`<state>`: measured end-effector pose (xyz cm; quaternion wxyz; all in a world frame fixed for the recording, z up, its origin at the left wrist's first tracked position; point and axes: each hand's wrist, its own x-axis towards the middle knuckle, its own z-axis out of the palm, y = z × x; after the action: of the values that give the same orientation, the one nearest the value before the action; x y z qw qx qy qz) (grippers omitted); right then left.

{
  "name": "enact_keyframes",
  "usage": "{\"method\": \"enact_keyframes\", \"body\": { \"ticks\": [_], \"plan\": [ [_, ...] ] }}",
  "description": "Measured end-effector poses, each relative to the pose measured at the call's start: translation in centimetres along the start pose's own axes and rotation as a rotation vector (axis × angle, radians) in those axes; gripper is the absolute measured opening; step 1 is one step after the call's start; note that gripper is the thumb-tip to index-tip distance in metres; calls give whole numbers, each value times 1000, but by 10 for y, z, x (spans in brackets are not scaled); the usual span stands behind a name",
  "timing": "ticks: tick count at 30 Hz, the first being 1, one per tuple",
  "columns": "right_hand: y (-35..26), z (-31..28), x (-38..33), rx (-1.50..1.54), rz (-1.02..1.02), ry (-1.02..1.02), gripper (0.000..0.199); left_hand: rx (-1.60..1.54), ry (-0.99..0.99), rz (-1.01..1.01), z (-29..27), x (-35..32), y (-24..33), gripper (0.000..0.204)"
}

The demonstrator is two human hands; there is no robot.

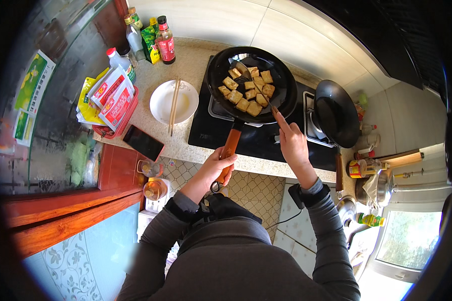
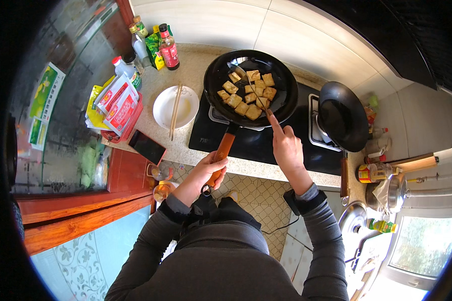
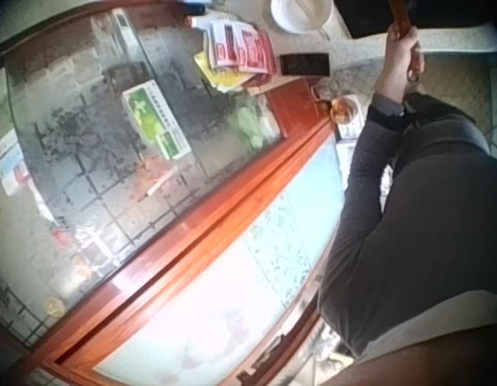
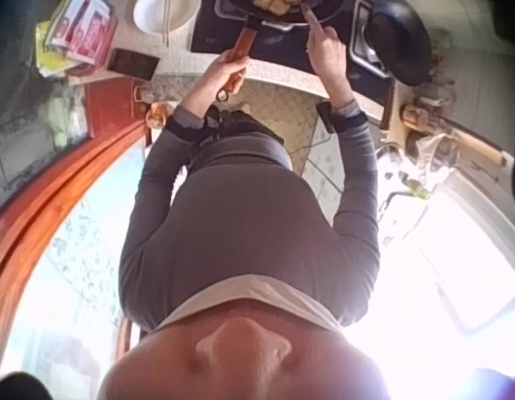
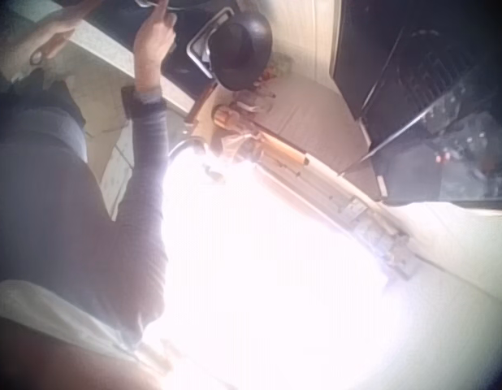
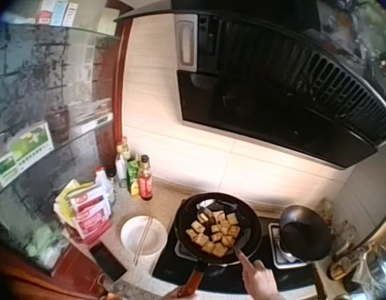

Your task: The person fries cubed tofu in a pan on a stovetop, using a spatula to turn the pieces. After cooking, they transfer the tofu from the pan to a white plate.

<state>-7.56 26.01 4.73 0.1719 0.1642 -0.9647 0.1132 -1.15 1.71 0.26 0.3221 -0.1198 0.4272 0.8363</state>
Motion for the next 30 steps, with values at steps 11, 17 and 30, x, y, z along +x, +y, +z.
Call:
{"method": "enact_keyframes", "body": {
  "ticks": [11, 17, 30],
  "plan": [
    [-11, -26, -1, 220, 105, -43, 49, -19, -26, 7, -3, 2, -1, 25],
    [-23, -41, -6, 267, 75, -98, 50, -17, -26, 5, -3, 1, -1, 27],
    [2, -15, 8, 114, 144, -56, 50, -29, -27, 13, -4, 2, -3, 29]
  ]
}}
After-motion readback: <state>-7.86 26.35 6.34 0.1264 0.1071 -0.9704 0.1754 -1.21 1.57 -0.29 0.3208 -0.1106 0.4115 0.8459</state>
